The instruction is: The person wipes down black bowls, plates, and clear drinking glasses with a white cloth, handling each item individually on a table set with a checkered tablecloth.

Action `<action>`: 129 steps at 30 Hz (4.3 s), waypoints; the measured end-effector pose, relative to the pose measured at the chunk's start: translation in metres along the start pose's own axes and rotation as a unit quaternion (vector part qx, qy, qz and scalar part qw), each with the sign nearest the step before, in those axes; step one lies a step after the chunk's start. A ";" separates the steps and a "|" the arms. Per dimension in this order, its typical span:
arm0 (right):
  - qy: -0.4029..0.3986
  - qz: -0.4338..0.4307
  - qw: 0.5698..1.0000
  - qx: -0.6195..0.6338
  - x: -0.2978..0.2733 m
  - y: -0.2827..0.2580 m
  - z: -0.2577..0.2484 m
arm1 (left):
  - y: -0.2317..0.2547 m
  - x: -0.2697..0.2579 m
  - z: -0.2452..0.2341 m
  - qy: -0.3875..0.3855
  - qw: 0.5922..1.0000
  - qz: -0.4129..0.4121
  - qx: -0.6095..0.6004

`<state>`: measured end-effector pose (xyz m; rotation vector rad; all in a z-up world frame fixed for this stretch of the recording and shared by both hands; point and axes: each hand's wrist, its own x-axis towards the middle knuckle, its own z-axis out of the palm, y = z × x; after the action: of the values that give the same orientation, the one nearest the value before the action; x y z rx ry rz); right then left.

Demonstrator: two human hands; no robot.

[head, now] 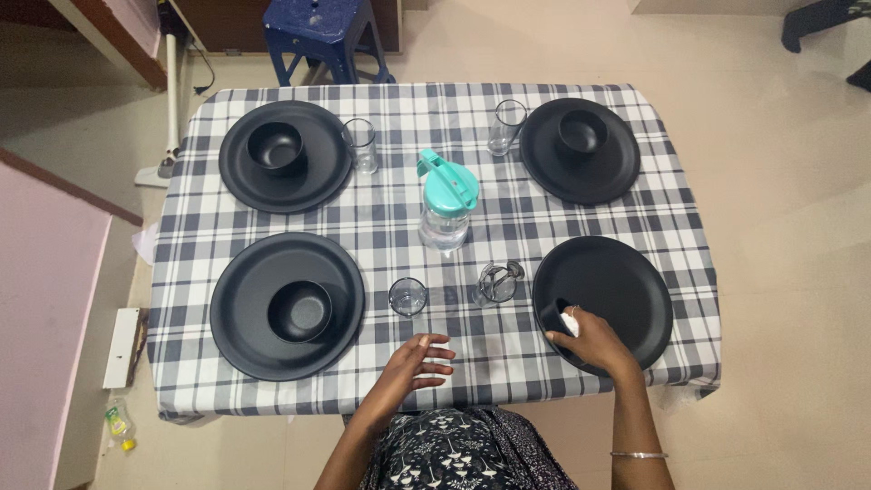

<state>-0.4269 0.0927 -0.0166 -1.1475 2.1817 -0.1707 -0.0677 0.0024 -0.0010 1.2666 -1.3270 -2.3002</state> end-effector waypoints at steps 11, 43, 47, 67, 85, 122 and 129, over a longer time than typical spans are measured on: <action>0.243 0.002 0.965 0.094 0.007 0.002 0.064 | -0.077 0.011 -0.126 0.461 0.693 0.124 0.541; 0.209 -0.389 0.864 0.243 -0.105 -0.177 0.029 | 0.015 -0.012 0.055 0.112 0.957 0.266 -0.036; -0.044 -0.145 0.844 0.514 -0.061 -0.147 0.007 | 0.008 -0.017 0.070 0.122 0.968 0.197 0.099; 0.017 -0.338 0.836 0.433 -0.071 -0.042 0.005 | 0.026 0.004 0.134 0.134 0.893 -0.051 -0.426; -0.177 -0.432 0.876 0.119 -0.099 -0.047 -0.025 | 0.015 0.026 0.169 0.152 0.924 0.046 -0.348; -0.273 -0.445 0.853 -0.011 -0.095 -0.049 -0.011 | -0.070 0.013 0.127 0.040 0.957 -0.062 -0.280; -0.225 -0.399 0.888 -0.040 -0.100 -0.062 0.000 | -0.119 -0.003 0.078 0.219 0.901 0.017 -0.374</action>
<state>-0.3440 0.1321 0.0568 -1.8665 1.2302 -0.1419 -0.0976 0.1203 -0.0749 1.3178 -0.2540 -1.9915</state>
